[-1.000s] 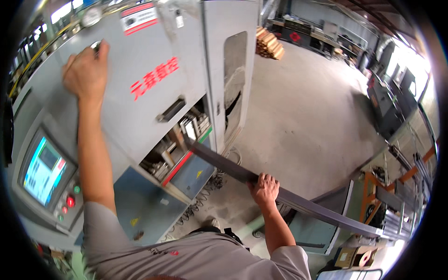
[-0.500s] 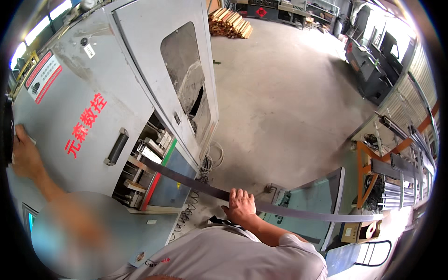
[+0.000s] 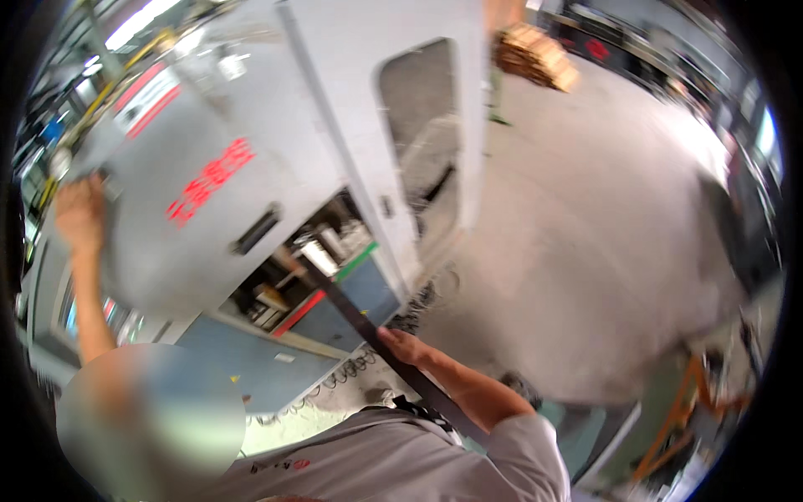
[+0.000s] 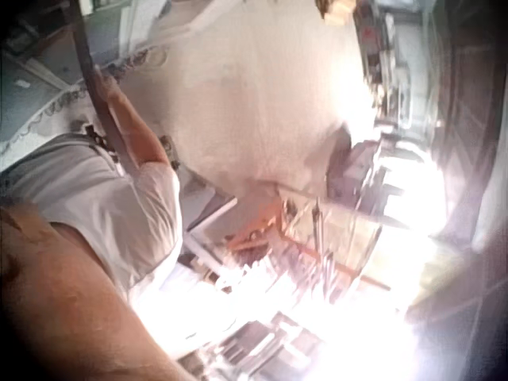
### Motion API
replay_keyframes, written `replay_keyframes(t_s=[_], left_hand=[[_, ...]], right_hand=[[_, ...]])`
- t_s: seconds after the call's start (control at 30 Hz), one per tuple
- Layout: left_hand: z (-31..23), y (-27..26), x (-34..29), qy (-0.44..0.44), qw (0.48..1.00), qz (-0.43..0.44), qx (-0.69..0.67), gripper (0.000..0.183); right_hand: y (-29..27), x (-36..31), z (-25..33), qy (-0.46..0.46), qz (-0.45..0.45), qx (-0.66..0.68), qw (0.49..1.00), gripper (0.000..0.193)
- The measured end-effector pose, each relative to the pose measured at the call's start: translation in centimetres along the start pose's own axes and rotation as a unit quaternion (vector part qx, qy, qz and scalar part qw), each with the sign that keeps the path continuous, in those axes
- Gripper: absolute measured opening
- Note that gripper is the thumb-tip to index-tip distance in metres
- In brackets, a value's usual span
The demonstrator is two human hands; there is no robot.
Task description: The person uses a drill to drive screws into a metal rail on a workbench, then carries the rail across the workshop and inserts it into a large metalworking machine.
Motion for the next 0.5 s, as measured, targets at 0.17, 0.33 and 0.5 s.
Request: replay_keyframes(t_s=[0.17, 0.33, 0.5], left_hand=[[-11.3, 1.7, 7.8, -0.069, 0.982, 0.076, -0.158, 0.017], [-16.3, 8.4, 13.1, 0.026, 0.978, 0.098, -0.185, 0.055], [-17.7, 13.1, 12.8, 0.069, 0.974, 0.196, -0.091, 0.069]], right_hand=[[2.1, 5.1, -5.6, 0.18, 0.101, 0.285, 0.936, 0.063], [4.1, 6.8, -5.2, 0.174, 0.144, 0.325, 0.918, 0.048], [4.5, 8.8, -7.5, 0.09, 0.078, 0.204, 0.972, 0.034]])
Point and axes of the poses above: each hand's wrist, its own x-axis towards the middle knuckle, its own y-axis out of the palm, z = x × y, the point moved 6 cm from there along x, towards the middle knuckle, and after that the axes turned 7 degrees about -z, right-handed, at the moved point
